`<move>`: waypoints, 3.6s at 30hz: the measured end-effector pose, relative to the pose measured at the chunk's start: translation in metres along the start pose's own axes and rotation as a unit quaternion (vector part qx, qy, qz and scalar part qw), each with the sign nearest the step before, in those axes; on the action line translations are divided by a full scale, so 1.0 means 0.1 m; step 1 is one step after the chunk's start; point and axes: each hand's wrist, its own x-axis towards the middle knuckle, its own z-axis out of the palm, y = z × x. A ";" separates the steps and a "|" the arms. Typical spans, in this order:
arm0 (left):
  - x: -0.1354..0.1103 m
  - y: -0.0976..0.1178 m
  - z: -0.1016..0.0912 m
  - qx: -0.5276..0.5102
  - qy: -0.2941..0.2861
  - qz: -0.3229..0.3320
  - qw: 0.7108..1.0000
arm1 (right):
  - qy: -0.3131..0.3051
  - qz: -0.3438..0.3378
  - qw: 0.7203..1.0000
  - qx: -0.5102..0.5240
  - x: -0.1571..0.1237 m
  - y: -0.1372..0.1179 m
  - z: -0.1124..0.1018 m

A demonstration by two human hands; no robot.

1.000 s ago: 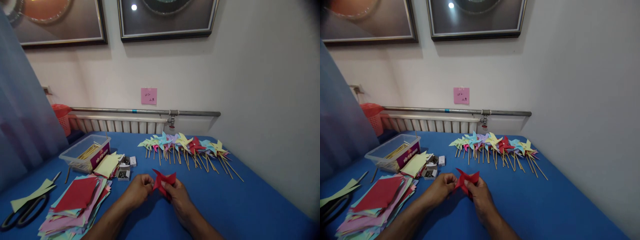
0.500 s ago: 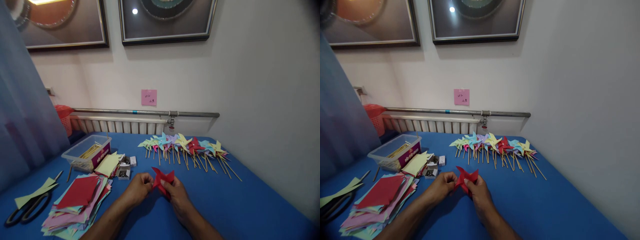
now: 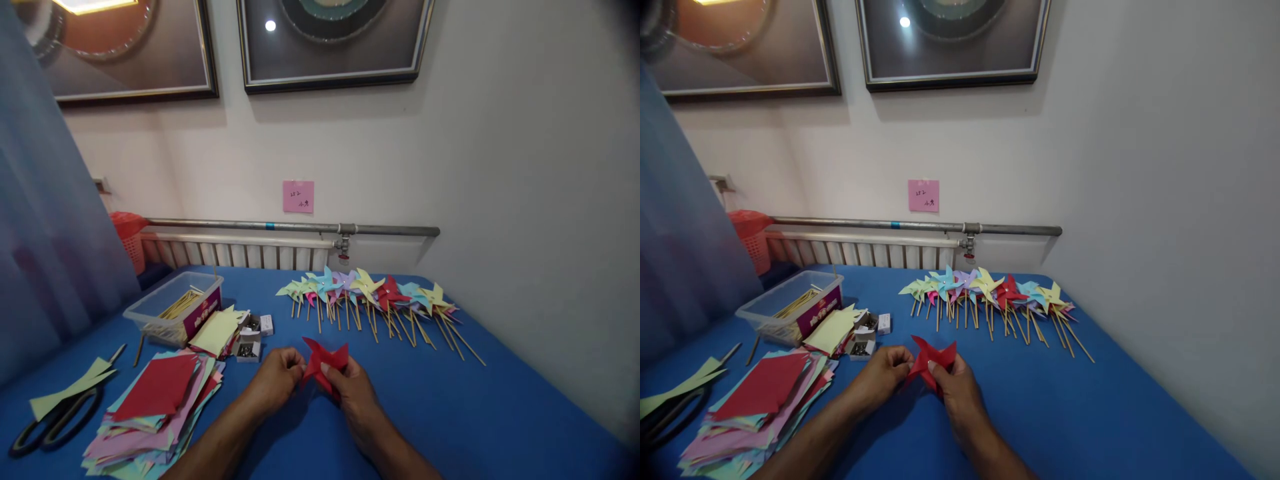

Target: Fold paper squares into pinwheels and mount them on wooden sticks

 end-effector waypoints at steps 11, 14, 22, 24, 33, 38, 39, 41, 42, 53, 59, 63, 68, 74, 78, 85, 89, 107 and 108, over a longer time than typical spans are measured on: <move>-0.04 0.00 -0.01 0.075 0.002 0.040 0.996 | -0.007 -0.006 1.000 -0.017 0.03 0.05 -0.05; -0.04 -0.01 -0.01 0.060 -0.001 0.033 0.998 | -0.006 -0.010 1.000 -0.020 0.09 0.12 -0.07; 0.00 -0.06 0.00 0.056 -0.009 0.020 0.998 | -0.007 -0.011 1.000 -0.026 0.11 0.16 -0.10; -0.01 -0.05 0.00 0.061 -0.009 0.017 0.998 | -0.012 -0.010 1.000 -0.027 0.07 0.12 -0.09; -0.04 0.01 0.01 0.065 -0.008 0.016 0.998 | 0.019 -0.014 0.999 -0.022 0.17 0.25 -0.09; -0.04 0.01 0.01 0.062 -0.011 0.001 0.998 | 0.017 -0.015 0.999 -0.029 0.13 0.19 -0.09; -0.04 0.01 0.01 0.064 -0.013 0.002 0.998 | 0.011 -0.012 0.999 -0.029 0.11 0.17 -0.08; -0.04 0.00 0.00 0.067 -0.015 0.002 0.998 | -0.003 -0.005 0.999 -0.033 0.08 0.12 -0.08; -0.04 0.00 0.01 0.068 -0.016 0.001 0.998 | -0.004 -0.004 0.999 -0.036 0.08 0.12 -0.07; -0.08 0.03 0.00 0.075 -0.016 -0.001 0.997 | 0.021 -0.013 0.999 -0.035 0.19 0.28 -0.11; -0.07 0.02 0.00 0.074 -0.010 0.002 0.997 | 0.016 -0.016 0.999 -0.042 0.14 0.22 -0.10; -0.05 0.00 0.01 0.081 -0.006 0.006 0.997 | 0.015 -0.017 0.999 -0.048 0.14 0.21 -0.09; -0.04 -0.01 0.01 0.086 -0.004 0.016 0.996 | 0.016 -0.017 0.999 -0.049 0.15 0.23 -0.10; -0.03 -0.02 0.01 0.072 -0.006 0.016 0.997 | 0.024 -0.022 0.998 -0.047 0.19 0.28 -0.12; -0.03 -0.02 0.01 0.075 -0.007 0.016 0.997 | 0.025 -0.020 0.998 -0.045 0.18 0.27 -0.12; -0.05 -0.01 0.01 0.080 -0.010 0.012 0.997 | 0.024 -0.016 0.998 -0.048 0.16 0.27 -0.12; -0.06 -0.01 0.02 0.083 -0.012 0.017 0.996 | 0.025 -0.018 0.998 -0.050 0.19 0.31 -0.14; -0.07 0.01 0.04 0.109 0.014 0.043 0.993 | 0.036 -0.017 0.998 -0.041 0.11 0.16 -0.05; -0.07 0.02 0.04 0.108 0.011 0.041 0.993 | 0.039 -0.020 0.998 -0.042 0.12 0.17 -0.06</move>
